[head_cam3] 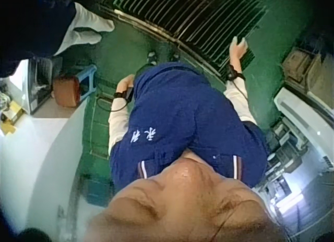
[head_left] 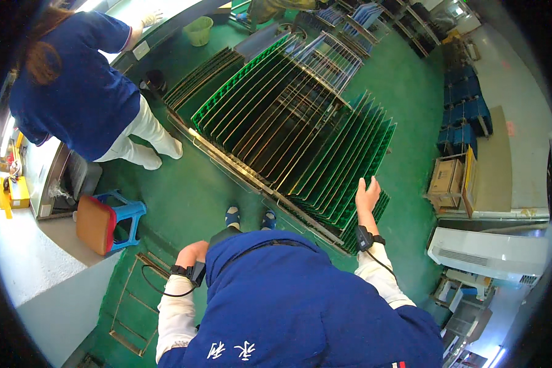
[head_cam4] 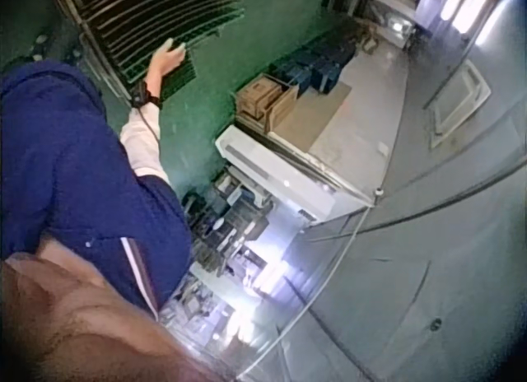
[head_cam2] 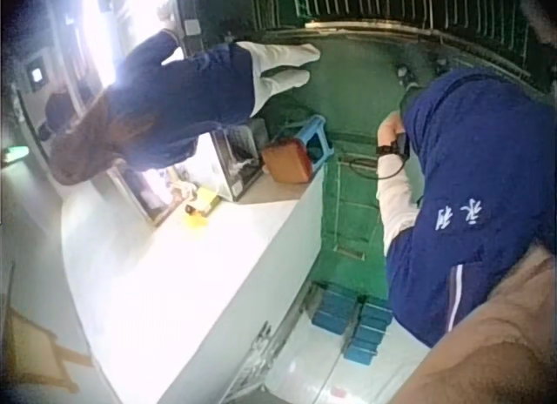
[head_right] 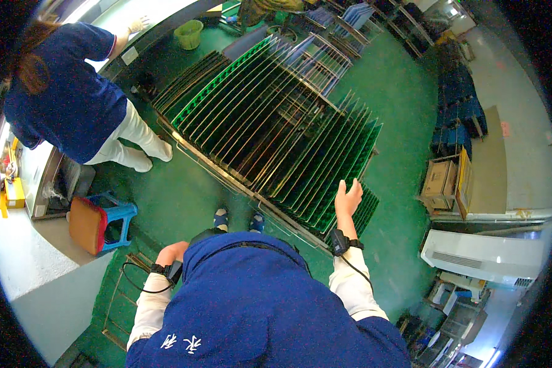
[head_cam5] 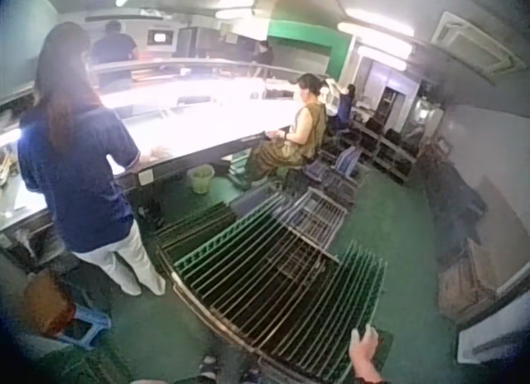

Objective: The person is arranging green printed circuit boards (PCBs) into a vertical storage rack.

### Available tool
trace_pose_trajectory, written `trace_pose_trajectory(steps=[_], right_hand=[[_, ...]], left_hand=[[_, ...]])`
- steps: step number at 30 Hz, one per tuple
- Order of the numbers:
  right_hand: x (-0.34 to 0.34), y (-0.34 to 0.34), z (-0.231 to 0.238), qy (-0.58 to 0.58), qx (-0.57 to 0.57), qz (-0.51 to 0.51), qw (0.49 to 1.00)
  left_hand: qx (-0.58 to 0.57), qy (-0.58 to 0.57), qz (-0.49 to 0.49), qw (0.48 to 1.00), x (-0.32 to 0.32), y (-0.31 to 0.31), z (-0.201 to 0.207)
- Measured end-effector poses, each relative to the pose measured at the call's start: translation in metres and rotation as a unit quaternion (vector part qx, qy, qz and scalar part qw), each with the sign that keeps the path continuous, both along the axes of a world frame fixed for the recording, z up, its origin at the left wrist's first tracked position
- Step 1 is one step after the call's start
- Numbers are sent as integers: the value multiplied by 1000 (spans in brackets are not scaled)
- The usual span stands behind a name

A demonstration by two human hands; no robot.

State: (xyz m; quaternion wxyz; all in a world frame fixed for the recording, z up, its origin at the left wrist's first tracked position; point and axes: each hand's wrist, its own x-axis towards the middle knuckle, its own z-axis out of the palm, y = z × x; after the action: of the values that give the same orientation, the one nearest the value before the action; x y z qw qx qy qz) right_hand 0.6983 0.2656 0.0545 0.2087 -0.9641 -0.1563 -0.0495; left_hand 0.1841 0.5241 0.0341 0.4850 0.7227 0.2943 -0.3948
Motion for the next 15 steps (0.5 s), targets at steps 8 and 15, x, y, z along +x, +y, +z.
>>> trace_pose_trajectory(steps=[8,15], right_hand=[[-24,17,-6,109,-53,-86,989],[-26,19,-4,81,-76,-94,989]], left_hand=[[38,-12,11,999,2,-4,25],[20,-1,24,1000,-14,-9,-6]])
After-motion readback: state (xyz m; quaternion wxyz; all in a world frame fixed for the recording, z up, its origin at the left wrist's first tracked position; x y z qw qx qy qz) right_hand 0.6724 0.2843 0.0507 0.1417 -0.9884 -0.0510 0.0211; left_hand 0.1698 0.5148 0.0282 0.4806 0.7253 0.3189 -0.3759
